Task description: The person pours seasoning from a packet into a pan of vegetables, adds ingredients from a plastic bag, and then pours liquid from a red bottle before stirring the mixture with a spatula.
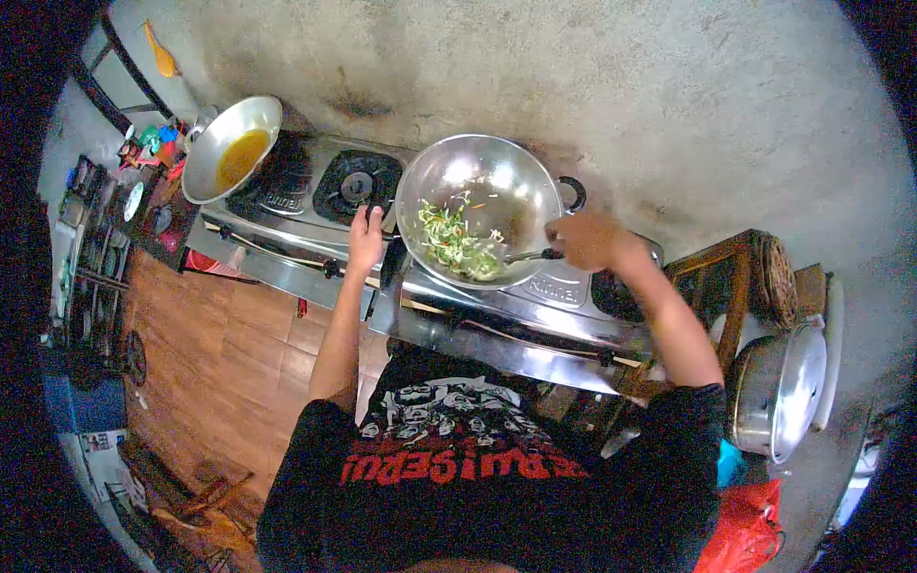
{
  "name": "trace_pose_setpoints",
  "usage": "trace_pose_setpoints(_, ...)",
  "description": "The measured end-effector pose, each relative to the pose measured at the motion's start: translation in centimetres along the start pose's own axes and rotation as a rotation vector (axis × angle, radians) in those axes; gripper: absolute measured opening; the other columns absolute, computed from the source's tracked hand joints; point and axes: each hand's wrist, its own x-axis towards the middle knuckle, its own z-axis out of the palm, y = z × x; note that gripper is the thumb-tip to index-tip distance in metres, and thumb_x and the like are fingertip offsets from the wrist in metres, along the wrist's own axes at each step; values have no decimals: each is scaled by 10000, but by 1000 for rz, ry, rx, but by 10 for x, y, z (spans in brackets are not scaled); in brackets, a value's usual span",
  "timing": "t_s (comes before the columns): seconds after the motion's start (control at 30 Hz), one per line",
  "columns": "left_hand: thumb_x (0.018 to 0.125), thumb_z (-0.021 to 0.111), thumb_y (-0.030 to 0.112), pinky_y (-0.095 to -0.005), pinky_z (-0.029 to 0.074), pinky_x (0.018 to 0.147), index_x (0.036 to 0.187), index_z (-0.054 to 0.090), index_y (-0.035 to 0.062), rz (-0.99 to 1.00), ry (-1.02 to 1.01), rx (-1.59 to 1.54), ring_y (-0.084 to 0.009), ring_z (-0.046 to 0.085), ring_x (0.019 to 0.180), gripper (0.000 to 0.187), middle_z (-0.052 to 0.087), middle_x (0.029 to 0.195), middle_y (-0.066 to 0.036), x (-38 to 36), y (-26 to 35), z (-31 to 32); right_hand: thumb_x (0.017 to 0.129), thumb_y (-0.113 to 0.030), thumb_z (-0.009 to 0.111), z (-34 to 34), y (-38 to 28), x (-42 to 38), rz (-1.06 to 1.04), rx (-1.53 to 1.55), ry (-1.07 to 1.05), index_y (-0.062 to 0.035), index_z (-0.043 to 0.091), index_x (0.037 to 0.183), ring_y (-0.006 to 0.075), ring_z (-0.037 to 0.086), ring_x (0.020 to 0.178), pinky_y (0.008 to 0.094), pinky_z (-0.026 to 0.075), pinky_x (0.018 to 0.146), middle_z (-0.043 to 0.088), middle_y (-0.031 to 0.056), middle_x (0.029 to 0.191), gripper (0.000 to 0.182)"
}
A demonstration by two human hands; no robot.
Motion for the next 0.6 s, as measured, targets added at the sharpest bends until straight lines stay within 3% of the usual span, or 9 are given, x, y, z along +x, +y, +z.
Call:
trace_pose_setpoints(0.2, 970, 418, 390, -407, 364, 1001, 1268, 440, -105, 20, -3, 1, -429, 474, 1185, 579, 498, 1245, -326, -1, 2, 0, 716, -288, 680, -46, 15, 13, 31, -77, -139, -97, 703, 886, 336, 659, 797, 438, 514, 700, 683, 145, 842, 257)
trace_pose_setpoints(0.33, 971, 418, 382, -409, 375, 984, 1258, 446, -102, 29, 4, -33, -434, 489, 1160, 564, 517, 1217, -324, -2, 4, -1, 748, -299, 673, 13, 41, 63, -105, 28, -180, -98, 690, 905, 331, 659, 811, 439, 510, 718, 683, 150, 852, 256)
trace_pose_setpoints(0.4, 967, 422, 387, -414, 389, 966, 1245, 461, -95, 25, -22, -79, -439, 498, 1144, 557, 535, 1189, -320, -10, 23, -9, 787, -311, 659, 38, 38, 70, -152, 139, 68, -102, 664, 962, 338, 653, 830, 448, 504, 746, 678, 164, 864, 273)
trace_pose_setpoints(0.43, 967, 422, 387, -414, 389, 966, 1245, 461, -95, 25, -12, -85, -439, 498, 1144, 557, 535, 1189, -320, -10, 21, -8, 787, -311, 659, 39, 28, 67, -157, 129, 69, -102, 664, 962, 338, 653, 830, 448, 504, 746, 678, 164, 864, 273)
trace_pose_setpoints(0.5, 962, 427, 399, -416, 393, 960, 1253, 458, -85, 16, 25, -26, -439, 502, 1142, 566, 536, 1192, -317, -9, 11, -2, 815, -328, 646, 44, 6, 60, 134, 143, 165, -121, 639, 1016, 342, 647, 853, 463, 497, 768, 672, 159, 878, 288)
trace_pose_setpoints(0.6, 958, 430, 406, -417, 397, 956, 1266, 448, -76, 38, 40, -3, -440, 505, 1141, 573, 536, 1192, -317, -6, 0, 2, 814, -248, 626, 44, -2, 55, 111, 23, 312, -152, 635, 1044, 342, 656, 806, 462, 509, 710, 669, 143, 845, 250)
